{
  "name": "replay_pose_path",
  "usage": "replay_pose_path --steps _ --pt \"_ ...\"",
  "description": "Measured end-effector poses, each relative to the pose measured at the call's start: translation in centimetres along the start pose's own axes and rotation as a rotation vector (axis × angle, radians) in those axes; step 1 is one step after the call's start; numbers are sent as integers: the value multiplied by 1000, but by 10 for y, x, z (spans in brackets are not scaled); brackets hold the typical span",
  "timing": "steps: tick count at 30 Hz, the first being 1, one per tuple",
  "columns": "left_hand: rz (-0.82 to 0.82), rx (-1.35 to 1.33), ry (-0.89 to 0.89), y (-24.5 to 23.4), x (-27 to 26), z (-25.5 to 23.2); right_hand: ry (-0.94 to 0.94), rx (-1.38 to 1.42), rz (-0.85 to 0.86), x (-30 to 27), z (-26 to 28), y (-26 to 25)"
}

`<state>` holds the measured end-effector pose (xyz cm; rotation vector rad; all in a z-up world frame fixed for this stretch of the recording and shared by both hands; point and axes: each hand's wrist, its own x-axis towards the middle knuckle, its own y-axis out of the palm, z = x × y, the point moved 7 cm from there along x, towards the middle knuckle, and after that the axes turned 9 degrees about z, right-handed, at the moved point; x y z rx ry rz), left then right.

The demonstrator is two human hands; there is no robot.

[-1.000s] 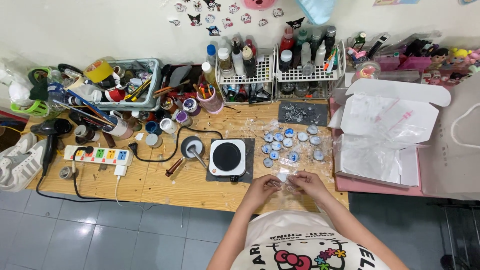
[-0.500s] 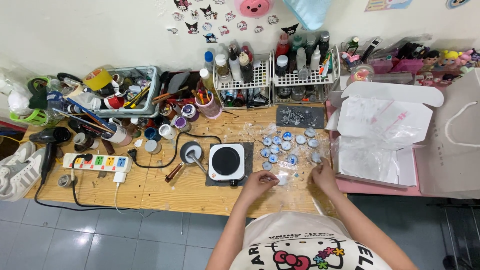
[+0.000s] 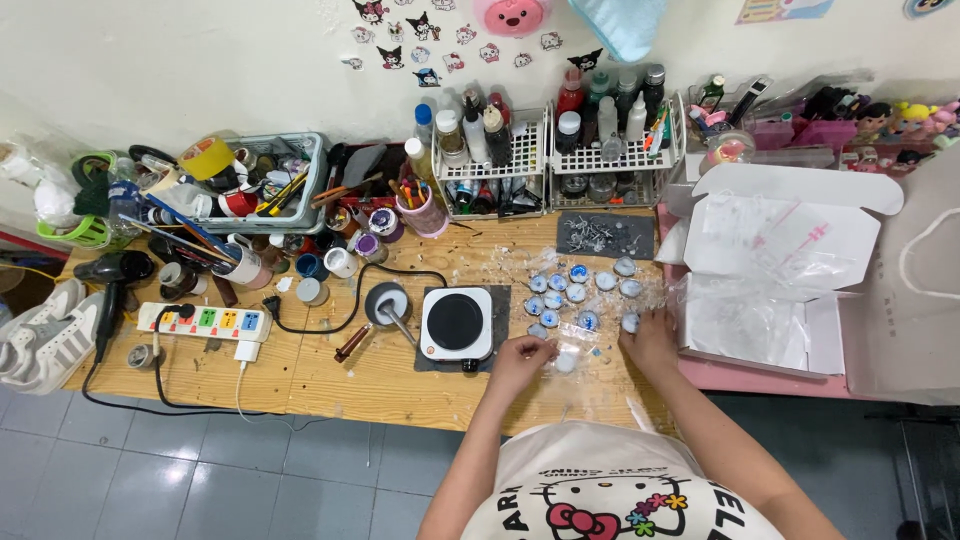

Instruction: Packaging small candles into individual plastic bags and a shipping box.

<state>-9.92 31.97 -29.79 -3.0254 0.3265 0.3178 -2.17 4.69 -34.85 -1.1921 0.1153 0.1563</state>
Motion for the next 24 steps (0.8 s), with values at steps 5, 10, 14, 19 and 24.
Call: replay_pose_path --steps 5,10,14,19,24 --pt "-29 14 9 5 5 -11 -32 227 -1 -20 -8 -2" --pt "-68 62 46 11 12 -28 5 454 269 -57 4 -48" --pt "-26 76 24 25 16 -52 -285 567 112 -87 76 -161" --pt "45 92 51 43 17 -82 -611 268 -49 -93 137 -223" --pt "4 196 20 44 12 -115 -860 -100 -52 -89 168 -220"
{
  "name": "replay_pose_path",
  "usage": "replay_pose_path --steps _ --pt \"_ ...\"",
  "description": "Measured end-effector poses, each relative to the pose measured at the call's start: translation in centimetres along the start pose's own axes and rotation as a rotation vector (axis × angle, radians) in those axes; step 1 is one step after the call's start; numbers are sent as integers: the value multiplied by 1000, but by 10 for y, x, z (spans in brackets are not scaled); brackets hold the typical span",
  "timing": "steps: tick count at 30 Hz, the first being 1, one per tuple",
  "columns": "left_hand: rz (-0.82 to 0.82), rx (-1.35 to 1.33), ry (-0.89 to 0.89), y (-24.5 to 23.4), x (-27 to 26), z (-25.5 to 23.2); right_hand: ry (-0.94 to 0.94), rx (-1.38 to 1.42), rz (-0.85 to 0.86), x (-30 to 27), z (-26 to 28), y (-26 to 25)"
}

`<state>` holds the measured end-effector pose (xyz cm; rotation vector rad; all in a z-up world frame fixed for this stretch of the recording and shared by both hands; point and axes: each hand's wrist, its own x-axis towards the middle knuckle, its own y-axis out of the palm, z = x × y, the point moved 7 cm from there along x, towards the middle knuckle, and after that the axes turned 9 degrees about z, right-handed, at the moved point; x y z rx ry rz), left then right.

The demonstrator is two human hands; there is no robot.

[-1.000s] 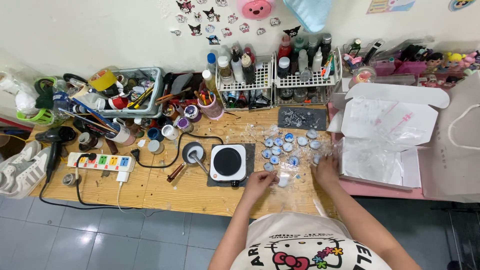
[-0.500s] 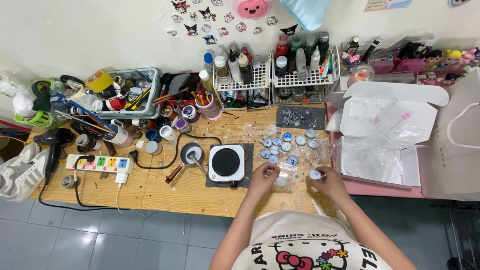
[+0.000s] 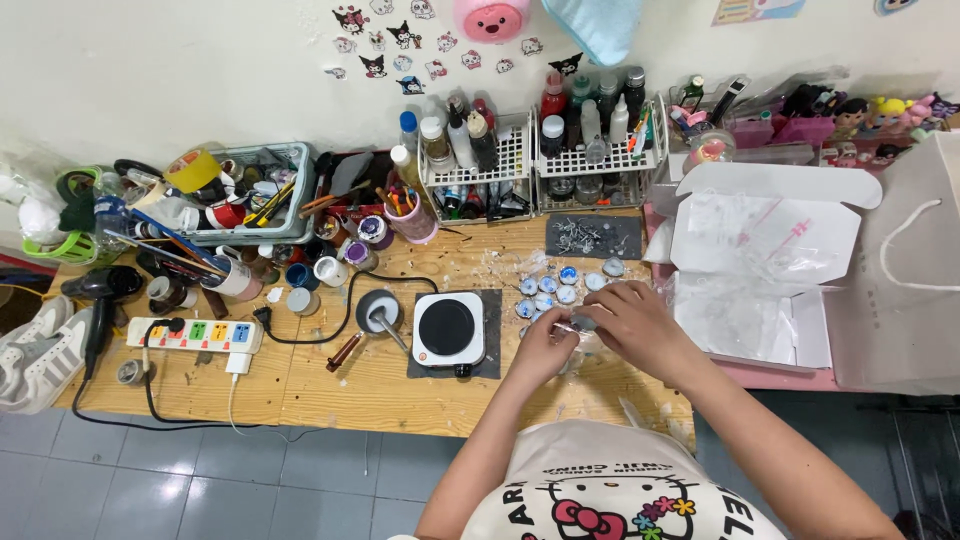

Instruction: Packaging small candles into individual plastic bags and a shipping box.

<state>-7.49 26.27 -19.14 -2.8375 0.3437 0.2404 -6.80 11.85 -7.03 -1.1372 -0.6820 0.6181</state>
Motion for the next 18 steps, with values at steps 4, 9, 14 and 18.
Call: replay_pose_path --steps 4,9,14,18 --pt "-4 10 -41 -2 -1 -8 -26 13 52 11 3 -3" --pt "-2 18 45 -3 1 -11 -57 69 234 13 -3 8" --pt "10 95 30 -7 -5 -30 -50 224 310 10 -12 10" --pt "15 168 -14 -8 -8 -44 -56 406 264 8 -11 8"
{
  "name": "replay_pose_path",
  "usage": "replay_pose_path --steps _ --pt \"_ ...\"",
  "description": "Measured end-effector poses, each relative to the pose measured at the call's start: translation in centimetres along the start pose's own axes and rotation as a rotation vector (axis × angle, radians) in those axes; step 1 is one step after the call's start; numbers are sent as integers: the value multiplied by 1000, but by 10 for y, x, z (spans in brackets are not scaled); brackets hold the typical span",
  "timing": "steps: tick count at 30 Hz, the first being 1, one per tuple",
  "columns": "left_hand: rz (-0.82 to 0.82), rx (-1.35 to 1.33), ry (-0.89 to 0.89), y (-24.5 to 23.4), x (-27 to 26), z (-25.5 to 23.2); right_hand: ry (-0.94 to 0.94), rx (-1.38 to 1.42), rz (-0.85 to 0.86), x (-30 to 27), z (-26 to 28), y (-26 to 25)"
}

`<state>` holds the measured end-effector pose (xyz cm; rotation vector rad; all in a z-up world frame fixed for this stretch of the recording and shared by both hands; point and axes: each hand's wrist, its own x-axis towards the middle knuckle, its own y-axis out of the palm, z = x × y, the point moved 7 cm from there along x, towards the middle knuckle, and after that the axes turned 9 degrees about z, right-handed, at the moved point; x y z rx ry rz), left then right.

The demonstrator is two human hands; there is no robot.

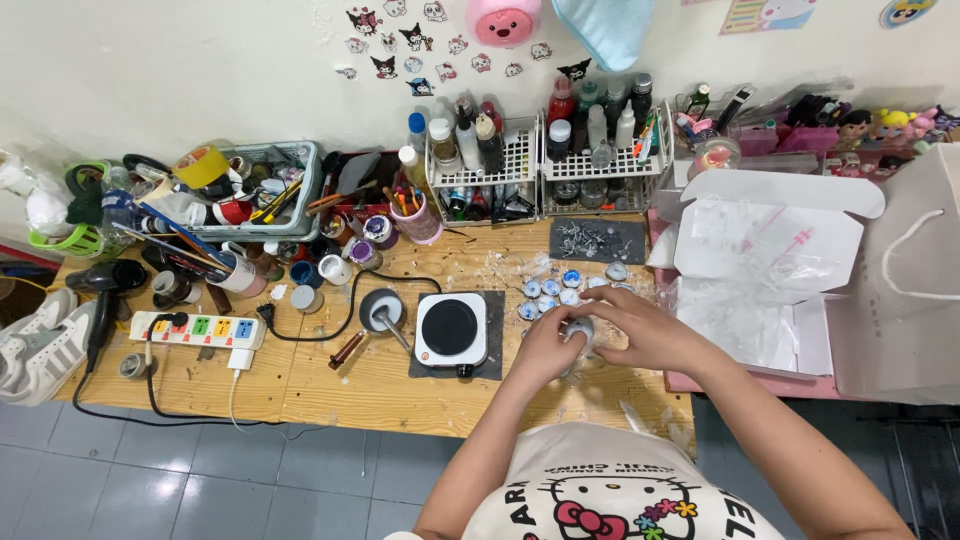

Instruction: Packaging small candles into individual plastic bags and a shipping box.

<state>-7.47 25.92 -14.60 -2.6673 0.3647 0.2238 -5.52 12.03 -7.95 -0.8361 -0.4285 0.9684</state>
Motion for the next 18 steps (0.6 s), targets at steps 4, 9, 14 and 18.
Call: replay_pose_path --steps 4,9,14,18 --pt "-13 48 2 -1 1 -4 104 -21 -13 -1 -14 3" --pt "-41 50 83 -5 -2 -16 91 -98 -88 -6 -11 -7" --pt "-14 -51 130 -12 -2 -17 142 -87 -47 -13 -13 -14" --pt "24 -128 183 -14 5 -10 85 32 -72 -18 -16 -16"
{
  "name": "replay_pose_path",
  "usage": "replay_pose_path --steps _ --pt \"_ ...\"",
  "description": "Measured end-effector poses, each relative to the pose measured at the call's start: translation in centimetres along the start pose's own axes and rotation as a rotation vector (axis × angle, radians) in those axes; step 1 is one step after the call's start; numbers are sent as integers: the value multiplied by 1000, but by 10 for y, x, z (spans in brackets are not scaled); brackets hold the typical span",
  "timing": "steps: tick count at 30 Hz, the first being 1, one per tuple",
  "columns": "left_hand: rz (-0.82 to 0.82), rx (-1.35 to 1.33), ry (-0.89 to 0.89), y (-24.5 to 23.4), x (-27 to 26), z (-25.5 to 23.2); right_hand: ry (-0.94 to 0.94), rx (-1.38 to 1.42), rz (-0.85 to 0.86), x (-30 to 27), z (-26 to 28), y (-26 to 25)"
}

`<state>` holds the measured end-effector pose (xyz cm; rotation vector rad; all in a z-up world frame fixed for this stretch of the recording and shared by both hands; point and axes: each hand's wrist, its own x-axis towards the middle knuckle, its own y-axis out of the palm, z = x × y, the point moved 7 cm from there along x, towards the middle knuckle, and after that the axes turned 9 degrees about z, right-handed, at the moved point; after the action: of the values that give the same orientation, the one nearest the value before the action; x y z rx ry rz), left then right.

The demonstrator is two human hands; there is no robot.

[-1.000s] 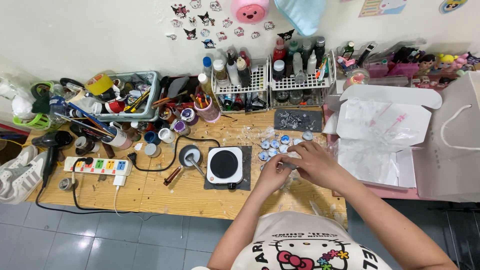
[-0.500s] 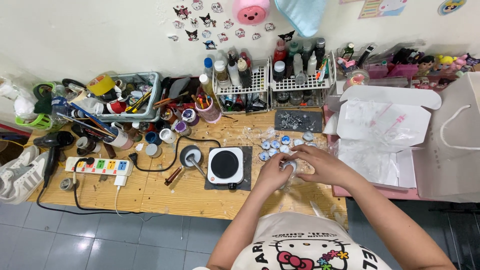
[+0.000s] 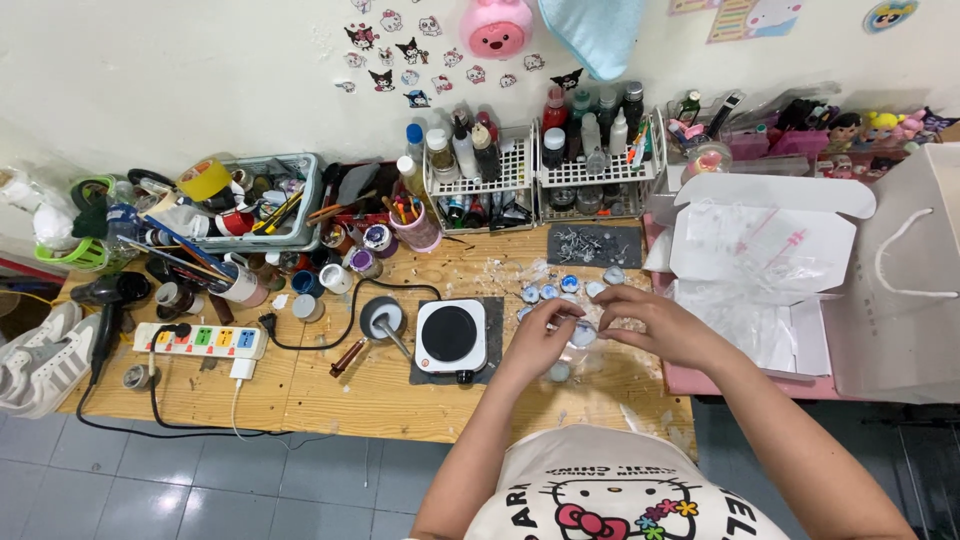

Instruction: Packaging small candles into individual plastic bags and a shipping box.

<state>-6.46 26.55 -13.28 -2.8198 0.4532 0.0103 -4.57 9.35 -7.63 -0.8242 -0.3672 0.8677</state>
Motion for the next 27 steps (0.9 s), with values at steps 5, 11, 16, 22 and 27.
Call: replay_pose_path --steps 5,11,16,22,27 --pt "90 -112 25 0 4 6 -1 352 -88 -7 -33 9" --pt "85 -206 51 5 4 10 15 802 -163 -14 -57 28" --pt "20 -181 29 6 6 11 22 945 -282 -14 -49 29" --pt "-126 -287 36 1 8 13 255 991 -393 -22 -104 67" --pt "-123 -529 -32 11 9 29 229 1127 -367 -14 -75 57"
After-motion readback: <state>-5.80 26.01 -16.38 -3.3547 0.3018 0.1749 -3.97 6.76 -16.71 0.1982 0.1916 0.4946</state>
